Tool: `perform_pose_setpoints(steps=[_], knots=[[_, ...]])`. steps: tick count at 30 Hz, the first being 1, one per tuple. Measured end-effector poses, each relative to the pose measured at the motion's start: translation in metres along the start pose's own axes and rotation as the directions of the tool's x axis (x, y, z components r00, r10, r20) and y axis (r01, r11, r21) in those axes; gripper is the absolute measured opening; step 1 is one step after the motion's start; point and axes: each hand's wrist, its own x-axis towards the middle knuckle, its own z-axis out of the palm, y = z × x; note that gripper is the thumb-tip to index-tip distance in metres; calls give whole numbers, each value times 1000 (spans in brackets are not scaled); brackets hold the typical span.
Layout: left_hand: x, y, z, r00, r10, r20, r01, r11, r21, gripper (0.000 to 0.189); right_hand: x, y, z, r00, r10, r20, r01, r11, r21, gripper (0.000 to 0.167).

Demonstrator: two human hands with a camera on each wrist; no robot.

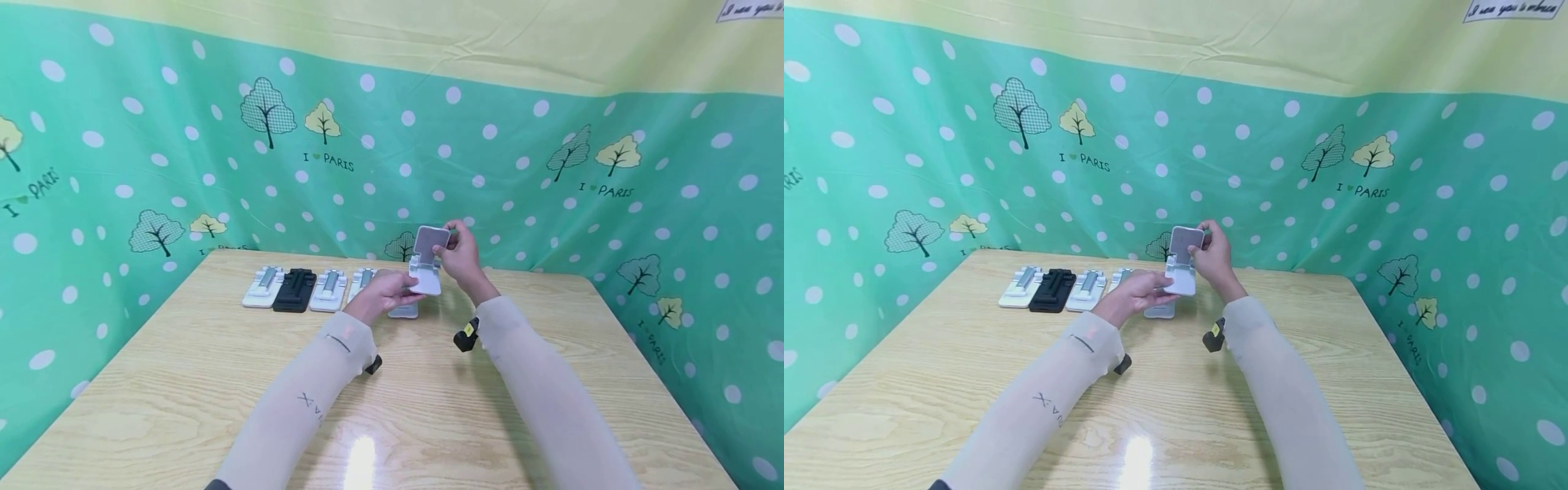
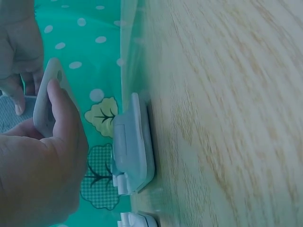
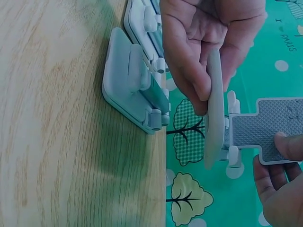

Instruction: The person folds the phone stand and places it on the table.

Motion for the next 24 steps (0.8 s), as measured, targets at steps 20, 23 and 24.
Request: perform_pose_setpoints(steps=[20,23,24], knots=[[-2,0,1,1000,15,11,-15,1000,20,45,0,7,2,989,-146,-16,141,977,-162,27],[-2,0,2,1000,29,-6,-29,999,19,44,0,6,2,987,-160,-1,156,966,-205,27],[-2,-1,3,999,36,-16,-35,999,24,44,0,5,2,986,-164,9,161,961,-225,27]])
